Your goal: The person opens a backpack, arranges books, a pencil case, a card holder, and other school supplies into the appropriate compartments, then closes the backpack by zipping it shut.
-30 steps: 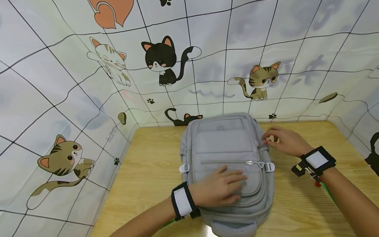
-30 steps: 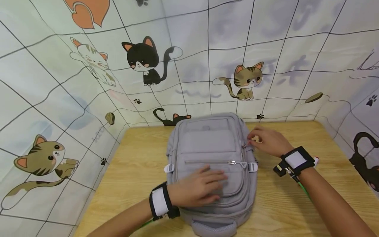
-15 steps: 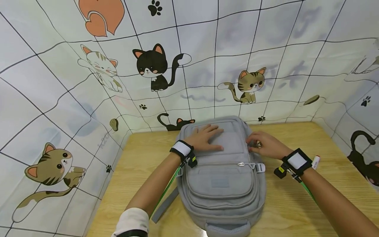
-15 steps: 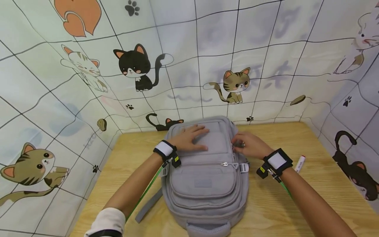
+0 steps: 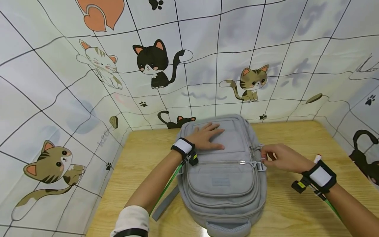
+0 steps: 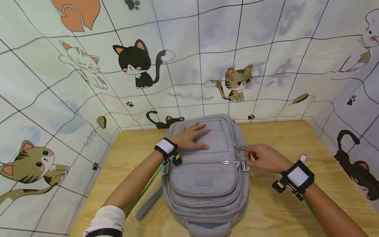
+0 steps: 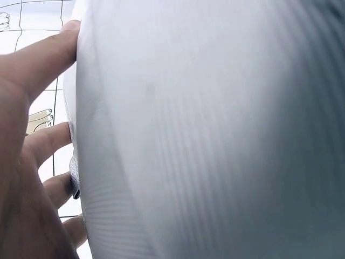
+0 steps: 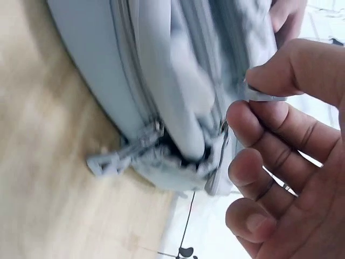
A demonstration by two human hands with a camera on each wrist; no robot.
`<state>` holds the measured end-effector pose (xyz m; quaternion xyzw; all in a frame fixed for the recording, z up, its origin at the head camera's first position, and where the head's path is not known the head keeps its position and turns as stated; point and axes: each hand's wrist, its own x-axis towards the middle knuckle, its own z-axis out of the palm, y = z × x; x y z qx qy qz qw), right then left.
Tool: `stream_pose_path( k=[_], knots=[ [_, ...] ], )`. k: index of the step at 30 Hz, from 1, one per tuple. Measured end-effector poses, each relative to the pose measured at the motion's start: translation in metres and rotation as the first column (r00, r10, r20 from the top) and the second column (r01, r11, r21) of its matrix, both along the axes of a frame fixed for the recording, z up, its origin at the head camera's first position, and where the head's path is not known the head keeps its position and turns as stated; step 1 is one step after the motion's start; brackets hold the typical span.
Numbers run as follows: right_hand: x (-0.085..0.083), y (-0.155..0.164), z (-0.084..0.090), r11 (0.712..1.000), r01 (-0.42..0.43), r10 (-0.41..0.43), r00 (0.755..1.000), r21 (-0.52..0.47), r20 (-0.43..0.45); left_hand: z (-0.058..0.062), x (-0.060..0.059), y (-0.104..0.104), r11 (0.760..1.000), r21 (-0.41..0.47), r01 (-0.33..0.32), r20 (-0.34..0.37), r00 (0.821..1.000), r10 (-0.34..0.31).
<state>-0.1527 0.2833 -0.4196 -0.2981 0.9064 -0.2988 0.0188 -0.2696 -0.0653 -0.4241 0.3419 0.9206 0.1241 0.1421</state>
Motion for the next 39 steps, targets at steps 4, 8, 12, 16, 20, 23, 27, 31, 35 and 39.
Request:
stream_pose_path(
  k=[4,8,12,16,20,23,27,31,35,39],
  knots=[
    [0.018,-0.005,-0.001,0.999,-0.040,0.040,0.999,-0.035,-0.014,-0.002,-0.003,-0.002,1.000,-0.003,-0.006,-0.005,1.000,0.006],
    [0.033,-0.010,-0.002,0.997,-0.063,0.062,0.997,-0.034,-0.035,-0.005,-0.005,-0.001,1.000,-0.019,-0.012,-0.011,1.000,0.012],
    [0.047,-0.014,-0.005,0.996,-0.080,0.079,0.996,-0.037,-0.040,0.002,-0.001,0.002,1.000,-0.019,-0.012,0.003,1.000,0.012],
    [0.060,-0.019,-0.008,0.993,-0.112,0.110,0.994,-0.049,-0.027,0.007,0.001,0.000,1.000,-0.016,-0.012,0.011,1.000,0.012],
    [0.071,-0.025,-0.008,0.985,-0.155,0.158,0.986,-0.074,0.045,0.010,0.001,-0.002,1.000,-0.002,-0.014,0.024,1.000,0.015],
    [0.079,-0.030,-0.006,0.975,-0.201,0.208,0.975,-0.095,0.074,0.010,-0.001,-0.002,1.000,-0.004,-0.013,0.023,1.000,0.013],
    [0.086,-0.037,-0.005,0.963,-0.250,0.257,0.965,-0.099,0.055,0.010,-0.001,-0.002,1.000,-0.012,-0.013,0.017,1.000,0.013],
    [0.092,-0.044,-0.005,0.955,-0.276,0.286,0.955,-0.110,0.085,0.010,0.001,-0.001,1.000,-0.004,-0.018,0.027,0.999,0.018],
    [0.097,-0.052,-0.004,0.941,-0.313,0.326,0.940,-0.129,0.103,0.009,0.002,-0.001,1.000,-0.004,-0.015,0.034,0.999,0.016],
    [0.101,-0.063,-0.005,0.928,-0.347,0.356,0.933,-0.137,0.048,0.008,0.003,0.000,1.000,0.002,-0.016,0.036,0.999,0.016]
  ],
)
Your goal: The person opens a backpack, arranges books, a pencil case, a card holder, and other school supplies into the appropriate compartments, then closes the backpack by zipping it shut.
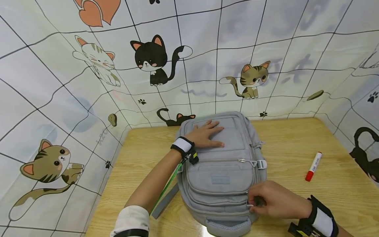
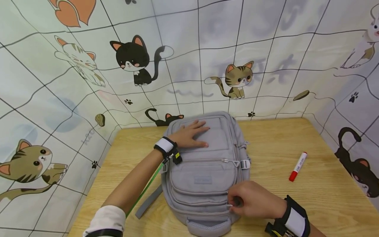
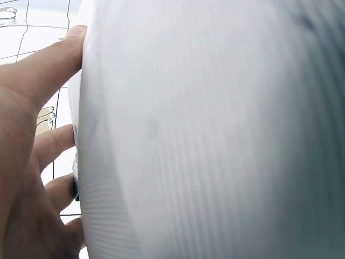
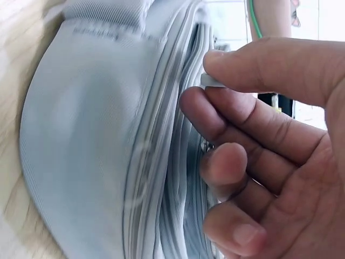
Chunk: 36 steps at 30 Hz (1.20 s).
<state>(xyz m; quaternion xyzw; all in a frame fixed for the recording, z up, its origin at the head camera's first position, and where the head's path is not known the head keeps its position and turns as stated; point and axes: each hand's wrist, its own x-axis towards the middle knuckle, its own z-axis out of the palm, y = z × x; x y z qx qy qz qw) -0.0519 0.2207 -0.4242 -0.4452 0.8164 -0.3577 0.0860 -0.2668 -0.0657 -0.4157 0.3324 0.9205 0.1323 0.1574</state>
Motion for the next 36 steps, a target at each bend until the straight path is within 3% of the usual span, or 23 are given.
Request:
stream_pose_path(
  k=[10,13,16,19,20,22,24,27,30,33,36],
  knots=[
    [0.005,-0.032,-0.008,0.999,-0.038,0.034,0.992,-0.035,-0.119,0.005,0.006,0.000,1.000,-0.024,-0.007,-0.022,1.000,0.007],
    [0.006,-0.033,-0.007,0.999,-0.030,0.027,0.986,-0.021,-0.166,0.007,0.003,0.006,1.000,-0.017,0.003,-0.015,1.000,-0.003],
    [0.006,-0.030,0.000,1.000,-0.007,0.003,0.987,-0.022,-0.158,0.001,-0.007,0.004,0.999,0.016,0.028,-0.006,1.000,-0.028],
    [-0.003,-0.022,0.008,0.991,0.112,-0.126,0.966,-0.073,-0.226,-0.007,-0.023,-0.011,0.999,0.039,0.022,-0.022,1.000,-0.021],
    [-0.008,-0.018,0.010,0.978,0.183,-0.202,0.946,-0.096,-0.255,-0.006,-0.028,-0.019,0.999,0.044,0.003,-0.016,1.000,-0.002],
    [-0.021,-0.011,0.010,0.927,0.353,-0.374,0.879,-0.125,-0.295,-0.004,-0.035,-0.039,0.996,0.055,-0.065,0.015,0.998,0.065],
    [-0.035,-0.005,0.007,0.864,0.493,-0.503,0.833,-0.102,-0.230,-0.001,-0.038,-0.059,0.989,0.065,-0.133,0.079,0.989,0.127],
    [-0.050,0.003,-0.004,0.811,0.584,-0.584,0.812,0.027,-0.018,-0.011,-0.043,-0.081,0.978,0.108,-0.179,0.177,0.971,0.158],
    [-0.057,0.007,-0.016,0.820,0.563,-0.572,0.806,0.102,0.150,-0.027,-0.047,-0.086,0.973,0.144,-0.179,0.204,0.968,0.148],
    [-0.063,0.010,-0.022,0.841,0.530,-0.542,0.818,0.114,0.195,-0.034,-0.050,-0.082,0.972,0.158,-0.174,0.196,0.970,0.142],
    [-0.072,0.015,-0.019,0.859,0.499,-0.512,0.835,0.117,0.201,-0.033,-0.049,-0.079,0.972,0.145,-0.184,0.176,0.972,0.158]
  ],
)
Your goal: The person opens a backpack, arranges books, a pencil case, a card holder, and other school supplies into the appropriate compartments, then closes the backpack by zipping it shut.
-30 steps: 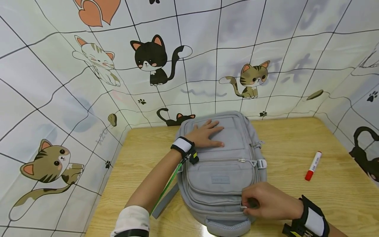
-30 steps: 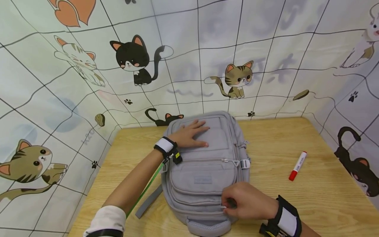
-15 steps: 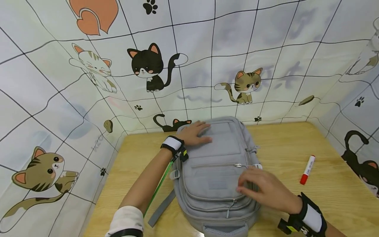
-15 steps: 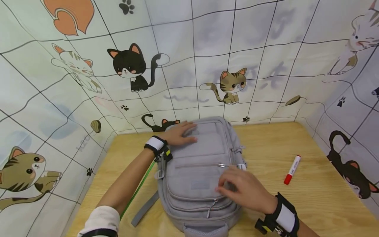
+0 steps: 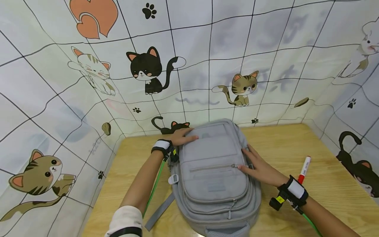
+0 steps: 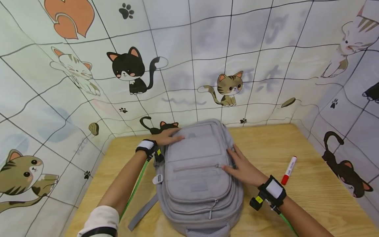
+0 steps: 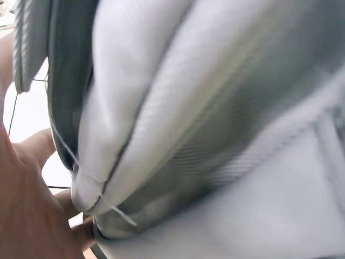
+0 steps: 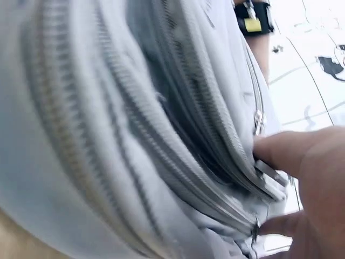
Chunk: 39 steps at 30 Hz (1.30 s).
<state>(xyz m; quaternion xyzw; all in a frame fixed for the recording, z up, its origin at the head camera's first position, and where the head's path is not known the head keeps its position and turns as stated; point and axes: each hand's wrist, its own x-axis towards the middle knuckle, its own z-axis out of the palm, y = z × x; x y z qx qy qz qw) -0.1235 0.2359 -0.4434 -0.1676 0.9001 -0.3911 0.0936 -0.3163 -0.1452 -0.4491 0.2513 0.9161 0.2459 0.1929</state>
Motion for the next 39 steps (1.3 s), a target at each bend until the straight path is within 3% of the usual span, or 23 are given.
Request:
stream_pose_path(
  k=[3,9,15,21,23,25,27,30,32,34,37,39],
  knots=[
    [-0.012,0.002,0.003,0.998,-0.066,0.066,0.998,-0.006,0.021,0.006,0.018,-0.009,0.999,-0.037,-0.040,-0.028,0.999,0.039],
    [-0.034,0.003,0.006,0.982,-0.191,0.191,0.981,-0.005,0.012,0.026,0.080,-0.031,0.991,-0.024,-0.134,0.003,0.991,0.134],
    [-0.061,-0.010,0.003,0.965,-0.262,0.262,0.965,0.019,-0.030,0.034,0.137,-0.053,0.966,-0.066,-0.250,0.005,0.968,0.251],
    [-0.075,-0.018,0.005,0.958,-0.285,0.286,0.958,0.035,-0.033,0.043,0.174,-0.057,0.939,-0.089,-0.333,-0.017,0.943,0.333],
    [-0.073,-0.020,0.008,0.963,-0.269,0.269,0.963,0.010,-0.018,0.051,0.178,-0.061,0.935,-0.107,-0.337,-0.016,0.941,0.338],
    [-0.064,-0.010,0.012,0.977,-0.215,0.215,0.977,-0.004,-0.007,0.061,0.170,-0.056,0.945,-0.115,-0.307,-0.034,0.952,0.305],
    [-0.048,-0.001,0.013,0.988,-0.154,0.154,0.988,-0.015,0.000,0.070,0.158,-0.051,0.965,-0.100,-0.244,-0.074,0.969,0.238],
    [-0.020,0.010,0.009,0.993,-0.117,0.117,0.993,-0.008,0.003,0.076,0.135,-0.039,0.995,-0.022,-0.097,-0.142,0.985,0.093],
    [-0.003,0.013,0.003,0.992,-0.125,0.125,0.992,0.020,-0.006,0.075,0.122,-0.030,1.000,-0.009,0.011,-0.155,0.988,-0.012],
    [0.009,0.015,-0.005,0.988,-0.147,0.149,0.988,0.051,-0.030,0.070,0.114,-0.021,0.995,-0.042,0.088,-0.121,0.988,-0.093],
    [0.017,0.018,-0.015,0.979,-0.172,0.181,0.981,0.110,-0.072,0.059,0.110,-0.012,0.984,-0.129,0.126,-0.071,0.988,-0.136],
    [0.014,0.023,-0.018,0.972,-0.185,0.200,0.975,0.145,-0.099,0.052,0.110,-0.007,0.981,-0.156,0.119,-0.065,0.989,-0.130]
  ],
)
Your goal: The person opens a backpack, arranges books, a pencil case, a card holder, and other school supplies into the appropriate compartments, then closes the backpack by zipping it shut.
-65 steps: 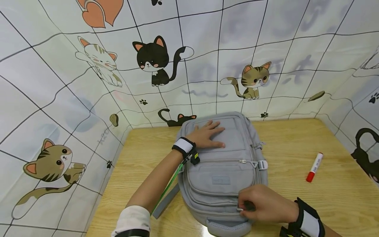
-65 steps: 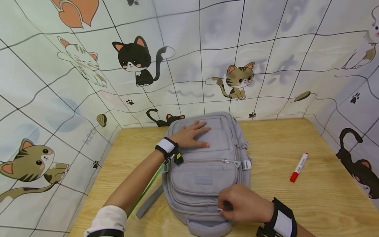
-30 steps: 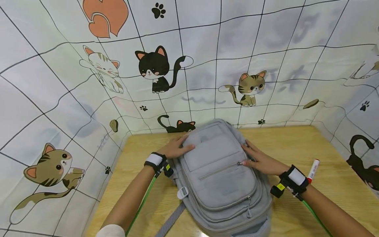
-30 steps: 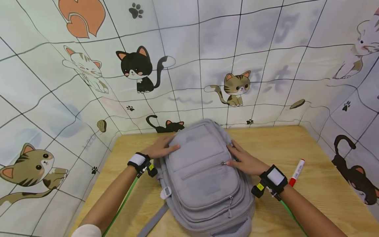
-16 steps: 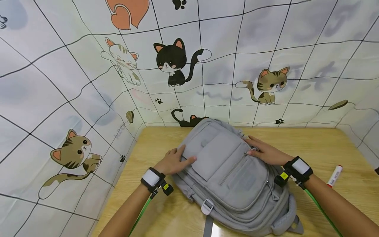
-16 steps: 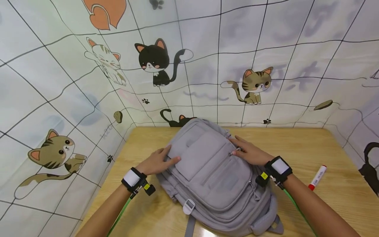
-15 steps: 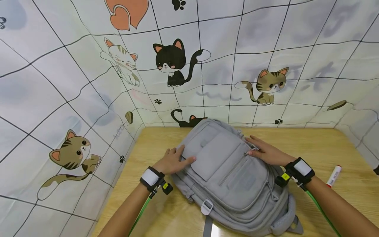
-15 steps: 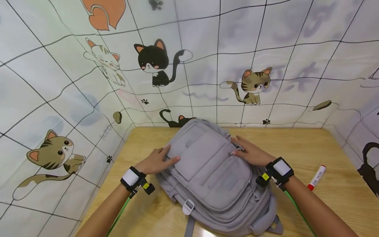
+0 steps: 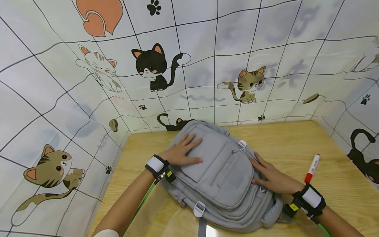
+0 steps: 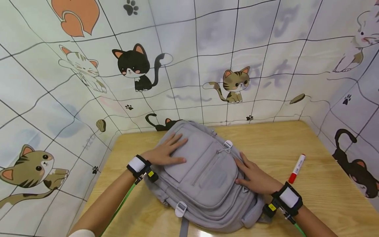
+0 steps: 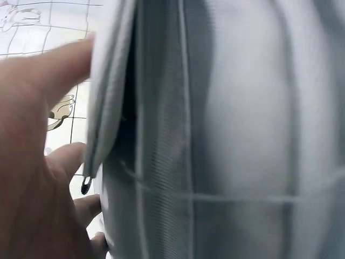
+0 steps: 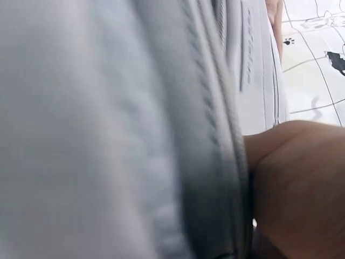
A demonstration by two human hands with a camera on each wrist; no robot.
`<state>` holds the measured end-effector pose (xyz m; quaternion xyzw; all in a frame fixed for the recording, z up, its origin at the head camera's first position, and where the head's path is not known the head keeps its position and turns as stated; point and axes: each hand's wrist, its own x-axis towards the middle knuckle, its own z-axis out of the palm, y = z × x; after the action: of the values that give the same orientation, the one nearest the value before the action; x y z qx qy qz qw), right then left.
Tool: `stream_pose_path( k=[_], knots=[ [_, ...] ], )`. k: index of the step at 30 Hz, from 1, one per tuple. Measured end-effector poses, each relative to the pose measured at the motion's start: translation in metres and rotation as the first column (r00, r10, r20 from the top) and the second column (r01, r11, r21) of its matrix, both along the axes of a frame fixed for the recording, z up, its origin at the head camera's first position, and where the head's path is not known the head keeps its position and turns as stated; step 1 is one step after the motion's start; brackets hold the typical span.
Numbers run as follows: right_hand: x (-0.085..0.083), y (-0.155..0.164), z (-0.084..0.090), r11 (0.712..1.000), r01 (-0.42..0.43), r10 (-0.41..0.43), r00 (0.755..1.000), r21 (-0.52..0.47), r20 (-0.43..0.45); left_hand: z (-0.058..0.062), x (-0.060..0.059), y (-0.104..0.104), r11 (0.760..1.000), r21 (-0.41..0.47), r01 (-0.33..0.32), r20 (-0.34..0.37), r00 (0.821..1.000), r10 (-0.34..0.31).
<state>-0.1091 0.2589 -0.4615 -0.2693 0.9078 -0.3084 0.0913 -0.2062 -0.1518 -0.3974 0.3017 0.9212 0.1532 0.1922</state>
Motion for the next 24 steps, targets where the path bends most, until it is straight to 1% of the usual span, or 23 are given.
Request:
stream_pose_path(
  k=[3,5,8,12,16,18,20,22,24],
  knots=[
    [-0.017,-0.002,0.001,0.998,-0.039,0.040,0.999,0.044,-0.017,-0.006,0.009,-0.006,0.998,0.001,-0.056,-0.029,0.998,0.056],
    [-0.031,-0.003,0.001,0.995,-0.058,0.060,0.998,0.082,-0.021,-0.008,0.017,-0.008,0.996,-0.004,-0.092,-0.044,0.995,0.092],
    [-0.053,-0.004,0.001,0.987,-0.089,0.092,0.996,0.131,-0.013,-0.008,0.032,-0.012,0.991,-0.023,-0.131,-0.067,0.989,0.130],
    [-0.082,-0.009,-0.001,0.972,-0.143,0.150,0.988,0.184,-0.025,-0.003,0.056,-0.018,0.986,-0.020,-0.167,-0.087,0.982,0.165],
    [-0.108,-0.016,-0.003,0.958,-0.183,0.198,0.979,0.221,-0.050,-0.001,0.079,-0.026,0.980,-0.022,-0.199,-0.089,0.977,0.196],
    [-0.119,-0.020,-0.006,0.955,-0.196,0.215,0.974,0.221,-0.066,0.000,0.088,-0.029,0.976,-0.030,-0.214,-0.091,0.973,0.210],
    [-0.128,-0.024,-0.007,0.957,-0.204,0.223,0.972,0.208,-0.072,0.003,0.092,-0.032,0.974,-0.048,-0.223,-0.090,0.972,0.218],
    [-0.133,-0.029,-0.006,0.964,-0.195,0.212,0.974,0.183,-0.078,0.012,0.092,-0.034,0.972,-0.072,-0.223,-0.086,0.972,0.217],
    [-0.130,-0.024,-0.001,0.976,-0.153,0.169,0.981,0.157,-0.094,0.025,0.081,-0.026,0.975,-0.111,-0.194,-0.107,0.977,0.182]
  ],
)
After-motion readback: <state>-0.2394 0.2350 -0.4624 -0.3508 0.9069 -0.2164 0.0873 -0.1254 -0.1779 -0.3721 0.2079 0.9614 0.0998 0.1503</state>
